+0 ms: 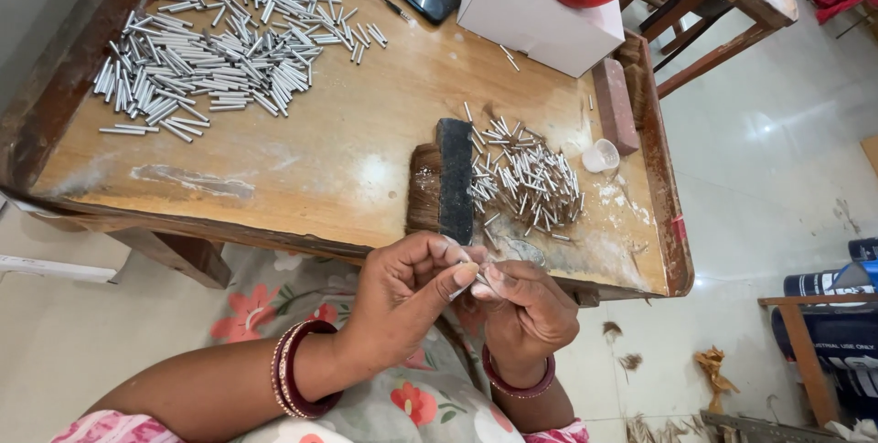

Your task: Cleaning and sorting small metal rods on a workbench using a brush and a cleaning block.

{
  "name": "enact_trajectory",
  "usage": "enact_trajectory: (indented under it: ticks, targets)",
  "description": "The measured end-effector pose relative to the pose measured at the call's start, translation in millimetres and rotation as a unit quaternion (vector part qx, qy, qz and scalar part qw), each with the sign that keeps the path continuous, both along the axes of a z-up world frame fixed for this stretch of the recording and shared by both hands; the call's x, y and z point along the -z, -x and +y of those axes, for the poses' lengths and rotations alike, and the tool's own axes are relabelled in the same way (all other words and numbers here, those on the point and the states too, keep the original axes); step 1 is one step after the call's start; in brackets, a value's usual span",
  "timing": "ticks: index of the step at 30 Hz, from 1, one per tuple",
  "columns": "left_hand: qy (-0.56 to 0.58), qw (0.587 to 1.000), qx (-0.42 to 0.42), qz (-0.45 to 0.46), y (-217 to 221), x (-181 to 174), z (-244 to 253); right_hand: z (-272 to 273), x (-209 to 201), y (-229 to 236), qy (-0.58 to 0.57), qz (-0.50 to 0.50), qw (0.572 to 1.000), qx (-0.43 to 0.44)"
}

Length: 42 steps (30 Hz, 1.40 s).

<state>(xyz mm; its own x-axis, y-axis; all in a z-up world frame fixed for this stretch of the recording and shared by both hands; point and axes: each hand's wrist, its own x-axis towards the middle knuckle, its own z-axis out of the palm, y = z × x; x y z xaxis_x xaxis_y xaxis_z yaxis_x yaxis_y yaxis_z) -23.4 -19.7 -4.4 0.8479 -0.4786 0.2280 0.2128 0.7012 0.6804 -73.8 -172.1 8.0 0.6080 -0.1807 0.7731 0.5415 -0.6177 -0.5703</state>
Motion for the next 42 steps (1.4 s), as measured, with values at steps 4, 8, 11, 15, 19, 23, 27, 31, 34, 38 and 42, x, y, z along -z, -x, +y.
enact_trajectory:
  ticks: [4,8,11,15,19,23,27,31,34,38,42]
  targets:
    - [-0.026,0.999,0.008,0.039,1.6,-5.8,0.6,1.4,0.6,-3.6,0.005,-0.001,1.0,-0.011]
    - [-0.004,1.0,0.0,0.015,1.1,5.7,-2.7,0.6,2.0,-7.0,0.018,-0.013,1.0,-0.017]
    - [-0.052,0.996,-0.053,-0.057,-5.1,8.4,-1.6,-4.8,2.0,-11.8,0.042,-0.008,0.999,-0.013]
    - [-0.157,0.941,-0.198,-0.226,-29.9,-1.1,6.4,-25.1,0.4,-33.6,0.118,0.025,0.991,0.062]
    - [-0.299,0.875,-0.278,-0.261,-61.4,-14.3,31.2,-39.4,-11.1,-49.3,0.176,0.068,0.972,0.139]
    - [-0.466,0.74,-0.225,-0.43,-73.4,-1.8,33.2,-32.8,1.4,-41.4,0.148,0.151,0.976,0.05]
    - [-0.464,0.762,-0.219,-0.395,-69.7,5.7,16.0,-24.4,3.4,-38.6,0.118,0.204,0.971,0.025]
    - [-0.281,0.872,-0.24,-0.32,-49.2,24.1,-3.4,-22.7,2.8,-37.5,0.117,0.215,0.969,0.026]
    - [-0.129,0.954,-0.167,-0.215,-50.8,26.4,-3.2,-16.7,-1.2,-38.1,0.114,0.22,0.969,0.02]
    - [-0.132,0.937,-0.259,-0.193,-62.9,24.6,17.0,1.4,-5.6,-39.7,0.234,0.146,0.961,0.028]
    - [-0.226,0.877,-0.357,-0.229,-70.7,27.8,35.3,14.1,-5.9,-48.2,0.375,0.105,0.918,0.073]
